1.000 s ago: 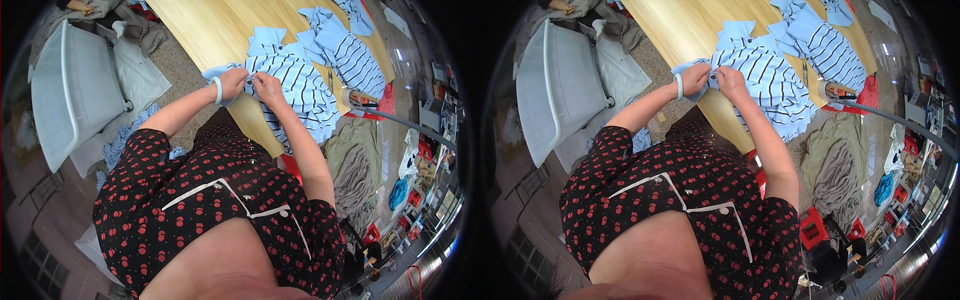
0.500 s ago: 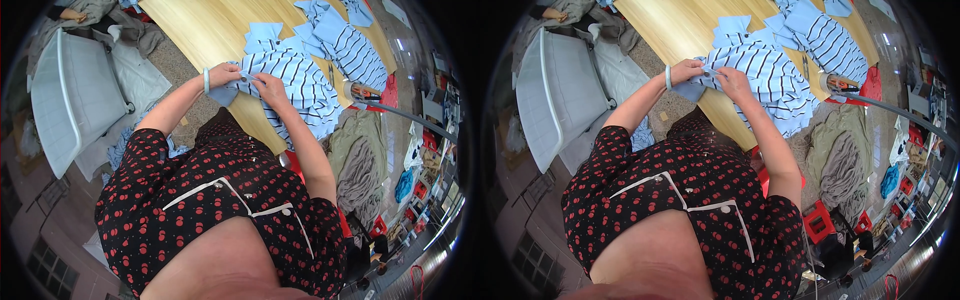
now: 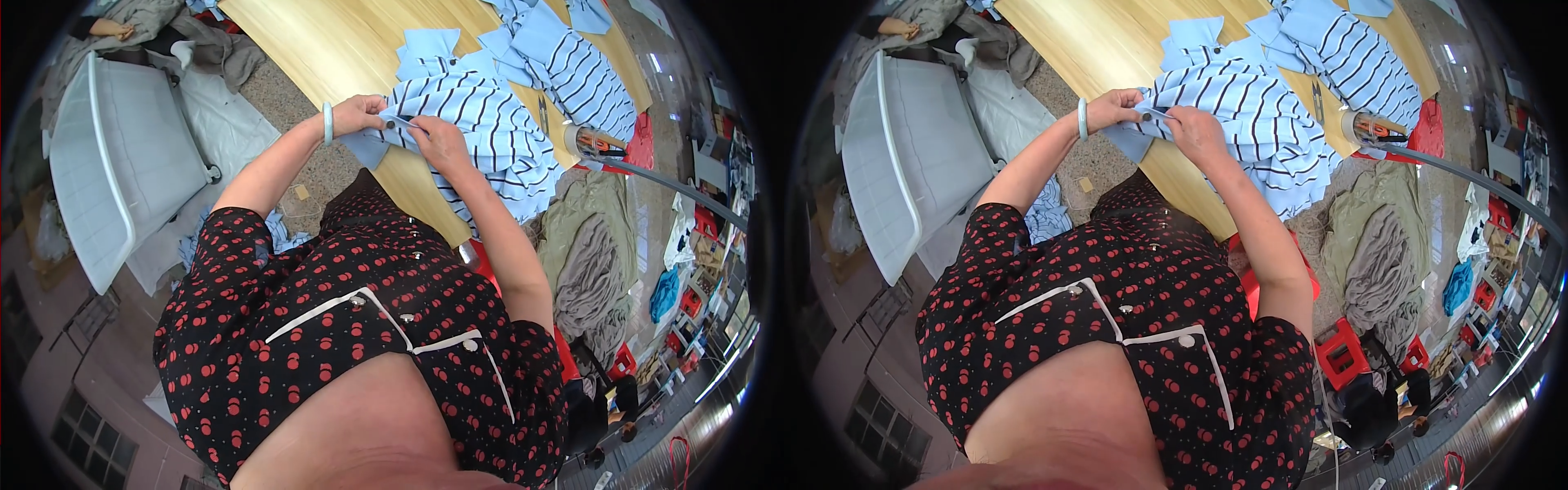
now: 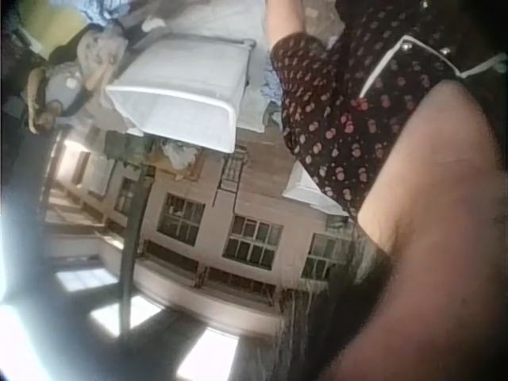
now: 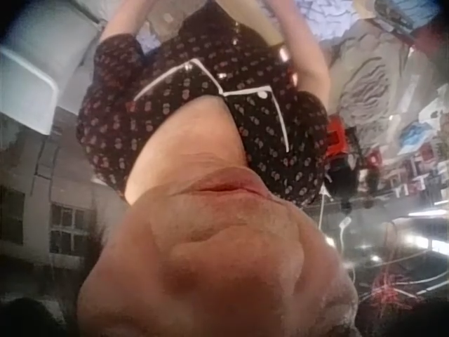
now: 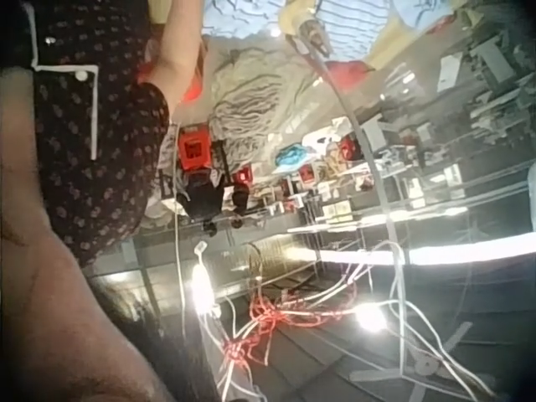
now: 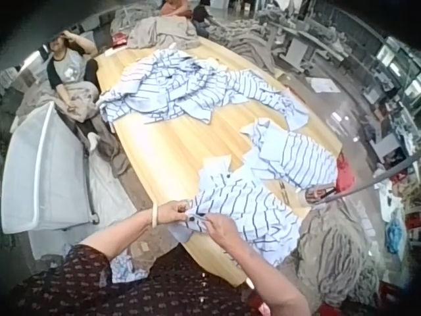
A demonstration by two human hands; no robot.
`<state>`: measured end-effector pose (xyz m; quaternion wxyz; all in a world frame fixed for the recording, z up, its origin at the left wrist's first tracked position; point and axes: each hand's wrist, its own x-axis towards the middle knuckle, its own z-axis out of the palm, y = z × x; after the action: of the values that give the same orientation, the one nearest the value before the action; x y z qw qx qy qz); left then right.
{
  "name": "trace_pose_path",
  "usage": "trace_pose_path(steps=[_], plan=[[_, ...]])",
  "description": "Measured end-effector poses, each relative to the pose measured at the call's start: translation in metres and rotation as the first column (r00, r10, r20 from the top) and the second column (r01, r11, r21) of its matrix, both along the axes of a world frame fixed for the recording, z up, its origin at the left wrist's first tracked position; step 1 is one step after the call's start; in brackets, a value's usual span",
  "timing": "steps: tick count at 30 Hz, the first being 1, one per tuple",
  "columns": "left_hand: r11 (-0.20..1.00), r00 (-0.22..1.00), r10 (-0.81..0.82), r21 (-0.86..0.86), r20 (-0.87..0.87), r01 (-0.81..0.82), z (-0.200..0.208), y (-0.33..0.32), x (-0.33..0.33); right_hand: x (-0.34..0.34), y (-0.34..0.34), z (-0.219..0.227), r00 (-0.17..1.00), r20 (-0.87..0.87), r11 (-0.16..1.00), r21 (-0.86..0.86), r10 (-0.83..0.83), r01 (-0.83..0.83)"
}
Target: Folding striped shirts on a wooden table.
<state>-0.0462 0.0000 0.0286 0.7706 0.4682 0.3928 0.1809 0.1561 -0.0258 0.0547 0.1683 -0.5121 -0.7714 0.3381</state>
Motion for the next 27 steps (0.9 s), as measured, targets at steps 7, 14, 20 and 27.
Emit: trace_pose_path(steps=[7,14,20,27], plan=[[0.984,0.984,-0.071,0.148,-0.163,0.096,0.005,0.000,0.002,-0.020,0.003,0.014,0.971,-0.201,0.977,-0.192,-0.127,0.088],[0.960,0.936,-0.062,0.237,-0.348,0.152,0.014,-0.003,0.010,-0.021,0.009,-0.003,0.968,-0.194,0.961,-0.256,-0.161,0.109],[0.762,0.865,0.134,0.608,-0.484,0.222,0.005,-0.011,0.011,-0.028,0.003,0.004,0.992,-0.076,0.994,0.019,-0.104,0.106],[0.885,0.886,0.045,0.430,-0.461,0.179,-0.002,-0.001,0.006,0.009,-0.003,0.009,0.989,0.129,0.982,0.163,0.076,-0.097]])
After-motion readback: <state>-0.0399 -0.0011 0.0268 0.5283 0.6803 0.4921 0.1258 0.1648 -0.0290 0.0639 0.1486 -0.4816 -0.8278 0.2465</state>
